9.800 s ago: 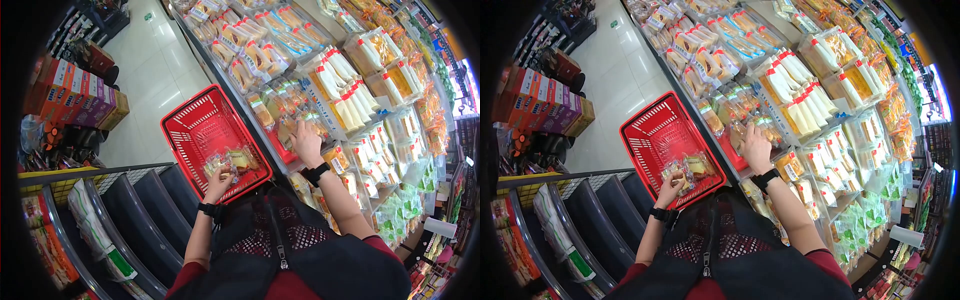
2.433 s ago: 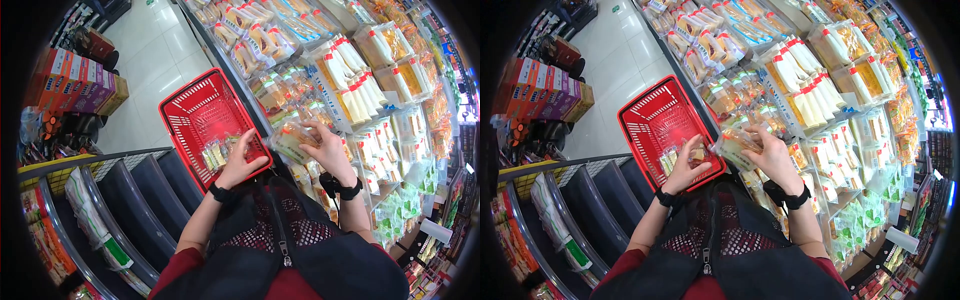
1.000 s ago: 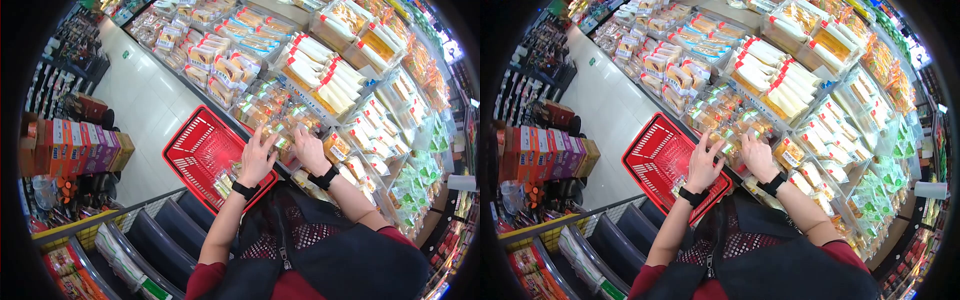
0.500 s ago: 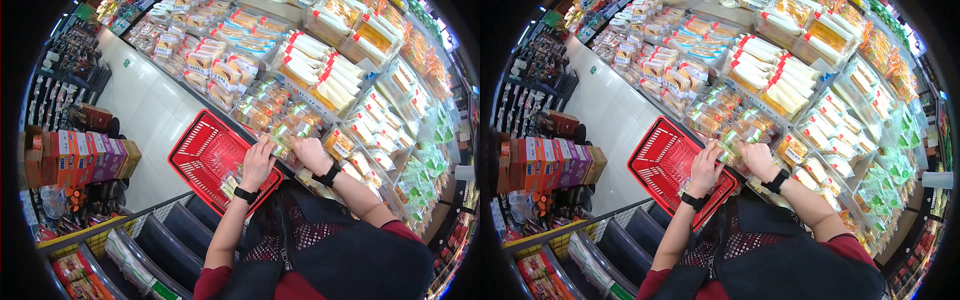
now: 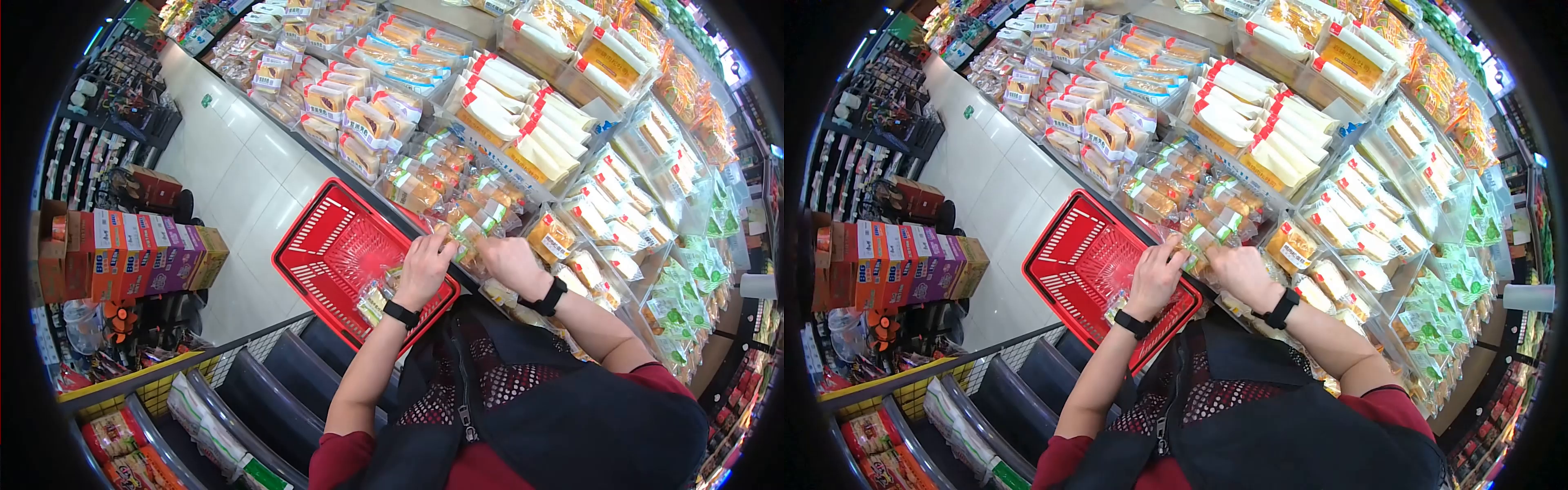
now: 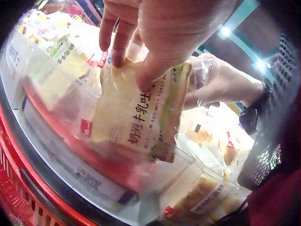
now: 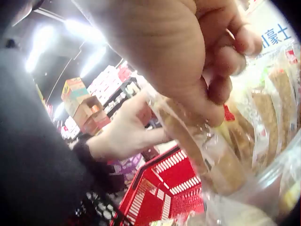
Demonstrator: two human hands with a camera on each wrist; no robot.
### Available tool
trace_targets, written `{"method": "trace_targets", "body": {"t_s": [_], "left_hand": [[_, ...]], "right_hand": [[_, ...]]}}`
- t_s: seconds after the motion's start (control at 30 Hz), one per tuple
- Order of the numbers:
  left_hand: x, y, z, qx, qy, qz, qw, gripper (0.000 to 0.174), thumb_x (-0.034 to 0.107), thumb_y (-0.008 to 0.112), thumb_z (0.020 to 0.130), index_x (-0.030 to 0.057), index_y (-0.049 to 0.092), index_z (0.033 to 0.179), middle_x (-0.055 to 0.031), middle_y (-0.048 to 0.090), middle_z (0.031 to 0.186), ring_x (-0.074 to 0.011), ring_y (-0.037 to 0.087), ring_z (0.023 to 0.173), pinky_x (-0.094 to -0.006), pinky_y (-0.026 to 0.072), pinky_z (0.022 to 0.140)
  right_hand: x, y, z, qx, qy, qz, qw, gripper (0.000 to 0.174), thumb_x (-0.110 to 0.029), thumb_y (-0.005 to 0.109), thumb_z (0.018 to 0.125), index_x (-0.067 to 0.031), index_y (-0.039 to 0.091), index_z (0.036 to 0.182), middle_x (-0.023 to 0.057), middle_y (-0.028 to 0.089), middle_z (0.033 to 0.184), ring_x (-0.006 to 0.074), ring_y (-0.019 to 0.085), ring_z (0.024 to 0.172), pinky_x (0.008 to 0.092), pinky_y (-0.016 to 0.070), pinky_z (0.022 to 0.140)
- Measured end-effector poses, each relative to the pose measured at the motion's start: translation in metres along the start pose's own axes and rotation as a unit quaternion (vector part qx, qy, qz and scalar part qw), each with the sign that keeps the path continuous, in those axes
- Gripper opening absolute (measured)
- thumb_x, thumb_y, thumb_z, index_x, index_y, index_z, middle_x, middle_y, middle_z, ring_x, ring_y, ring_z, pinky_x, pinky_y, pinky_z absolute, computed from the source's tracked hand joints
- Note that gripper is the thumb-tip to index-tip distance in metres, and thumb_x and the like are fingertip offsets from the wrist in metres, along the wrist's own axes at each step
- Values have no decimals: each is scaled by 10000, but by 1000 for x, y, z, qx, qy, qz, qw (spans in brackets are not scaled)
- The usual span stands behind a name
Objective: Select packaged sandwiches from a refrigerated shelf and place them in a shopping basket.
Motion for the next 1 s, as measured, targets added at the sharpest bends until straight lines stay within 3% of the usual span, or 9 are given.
{"method": "trace_targets", "body": {"t_s": [0.07, 0.17, 0.2, 0.3, 0.43, 0.6, 0.73, 0.9, 1.0], "left_hand": [[2, -6, 6, 33, 35, 28, 998, 183, 44, 539, 789, 64, 560, 969, -143, 547, 1153, -290, 572, 1043, -408, 422, 946], [5, -9, 16, 41, 56, 36, 997, 164, 49, 536, 788, 51, 543, 952, -147, 548, 1139, -298, 552, 1079, -422, 402, 991], [7, -6, 19, 26, 63, 23, 997, 154, 65, 543, 787, 46, 531, 939, -146, 549, 1135, -299, 531, 1113, -428, 389, 1010], [18, -2, 18, 15, 108, 21, 994, 156, 74, 550, 781, 51, 531, 934, -135, 550, 1138, -289, 527, 1114, -425, 386, 1010], [21, 4, 4, 2, 120, 17, 993, 152, 80, 549, 783, 44, 564, 930, -117, 567, 1133, -276, 534, 1122, -434, 397, 1001], [7, 14, 0, 10, 71, 30, 997, 164, 90, 546, 787, 50, 569, 945, -113, 569, 1127, -277, 536, 1106, -428, 407, 974], [2, 16, 2, 15, 57, 12, 998, 183, 72, 563, 779, 45, 577, 959, -117, 568, 1127, -285, 540, 1093, -422, 411, 962], [0, 12, -10, 17, 27, -3, 999, 238, 26, 603, 768, 33, 587, 1005, -127, 569, 1167, -322, 534, 1112, -418, 412, 960], [3, 14, -10, 10, 11, -12, 1000, 263, 42, 617, 768, 44, 596, 1030, -129, 568, 1184, -330, 530, 1124, -424, 408, 966]], "right_hand": [[16, -14, 2, 49, 50, 77, 995, 217, -232, 583, 854, -18, 549, 843, 152, 629, 707, 330, 641, 617, 418, 504, 529], [30, -30, 2, 44, 146, 82, 985, 354, -361, 597, 869, -11, 553, 844, 165, 633, 699, 340, 649, 650, 430, 513, 560], [34, -22, 1, -24, 194, 91, 976, 456, -459, 607, 855, -5, 558, 847, 184, 648, 721, 350, 661, 697, 447, 520, 595], [34, 2, -5, -104, 203, 92, 969, 496, -490, 595, 855, 5, 581, 882, 198, 658, 745, 356, 668, 731, 454, 523, 609], [25, 22, -11, -197, 181, 88, 960, 480, -444, 616, 852, 15, 583, 986, 190, 661, 743, 363, 669, 738, 462, 525, 622], [7, 23, 2, -95, 126, 91, 983, 413, -345, 645, 844, 1, 537, 1042, 185, 662, 745, 348, 671, 734, 436, 528, 603], [9, 26, 5, -79, 106, 86, 988, 362, -326, 642, 845, -11, 539, 989, 176, 655, 744, 333, 667, 706, 420, 526, 581], [29, -19, -1, 32, 182, 14, 983, 301, -267, 660, 832, -14, 521, 920, 164, 636, 816, 325, 655, 681, 422, 523, 575], [35, 5, -6, 4, 150, 38, 988, 252, -223, 655, 825, -26, 524, 910, 176, 627, 827, 338, 652, 709, 428, 522, 592]]}}
Point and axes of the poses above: each hand's wrist, its own z-axis towards the middle knuckle, its own y-axis out of the palm, x = y × z, the point moved 10 cm from there along z, towards the middle knuckle
